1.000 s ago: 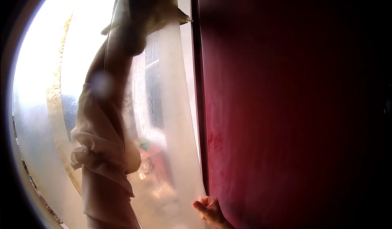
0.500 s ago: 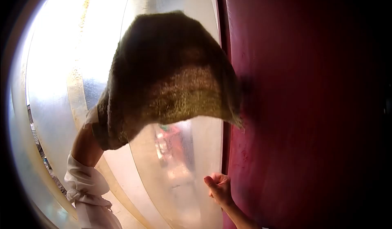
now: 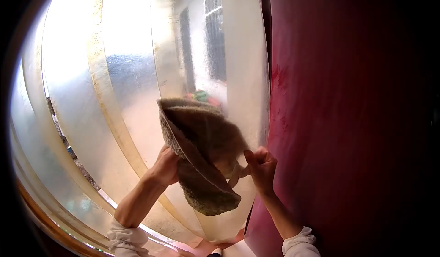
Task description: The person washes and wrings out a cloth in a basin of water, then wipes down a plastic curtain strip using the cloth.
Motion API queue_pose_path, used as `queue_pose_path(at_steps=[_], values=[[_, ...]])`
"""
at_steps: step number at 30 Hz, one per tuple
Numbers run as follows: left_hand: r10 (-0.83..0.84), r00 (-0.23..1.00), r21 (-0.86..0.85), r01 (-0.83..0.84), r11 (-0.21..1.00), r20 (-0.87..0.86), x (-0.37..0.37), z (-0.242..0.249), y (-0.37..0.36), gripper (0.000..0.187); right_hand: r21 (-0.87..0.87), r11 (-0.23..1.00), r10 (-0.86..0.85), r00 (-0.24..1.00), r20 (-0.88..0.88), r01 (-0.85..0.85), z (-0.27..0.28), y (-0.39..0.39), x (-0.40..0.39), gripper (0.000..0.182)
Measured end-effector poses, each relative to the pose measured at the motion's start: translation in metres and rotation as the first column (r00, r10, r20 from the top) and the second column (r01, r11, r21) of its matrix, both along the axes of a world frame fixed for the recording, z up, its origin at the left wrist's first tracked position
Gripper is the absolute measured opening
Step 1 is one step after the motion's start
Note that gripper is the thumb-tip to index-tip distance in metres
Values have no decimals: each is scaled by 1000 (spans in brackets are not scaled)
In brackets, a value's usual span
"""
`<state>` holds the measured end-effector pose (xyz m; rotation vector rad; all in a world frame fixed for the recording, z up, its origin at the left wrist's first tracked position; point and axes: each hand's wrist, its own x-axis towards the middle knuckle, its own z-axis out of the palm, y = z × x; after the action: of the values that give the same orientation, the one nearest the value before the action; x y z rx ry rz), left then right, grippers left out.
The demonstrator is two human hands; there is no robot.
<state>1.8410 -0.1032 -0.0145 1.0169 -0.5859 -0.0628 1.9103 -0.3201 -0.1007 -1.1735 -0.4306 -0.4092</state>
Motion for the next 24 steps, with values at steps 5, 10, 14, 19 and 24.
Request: queue_pose_path(at_steps=[5,10,14,19,24], values=[[-64,857,72,117,991,-512,-56,-193,-2,41,-82,983,154,978,-140,-166,-59,-31,-26,37],[67,967,-72,-87,994,-246,-49,-116,0,43,-73,984,131,943,-307,-160,-102,-46,-82,42],[332,938,193,-346,918,102,-7,-36,-11,42,-150,987,16,956,-294,-62,-101,-40,-103,46],[308,901,459,-422,782,305,11,-68,-41,41,-143,982,74,943,-323,-126,-100,-40,-104,51],[227,924,627,-377,682,308,-43,-171,-59,40,-196,971,25,876,-482,-136,-108,-47,-112,44]])
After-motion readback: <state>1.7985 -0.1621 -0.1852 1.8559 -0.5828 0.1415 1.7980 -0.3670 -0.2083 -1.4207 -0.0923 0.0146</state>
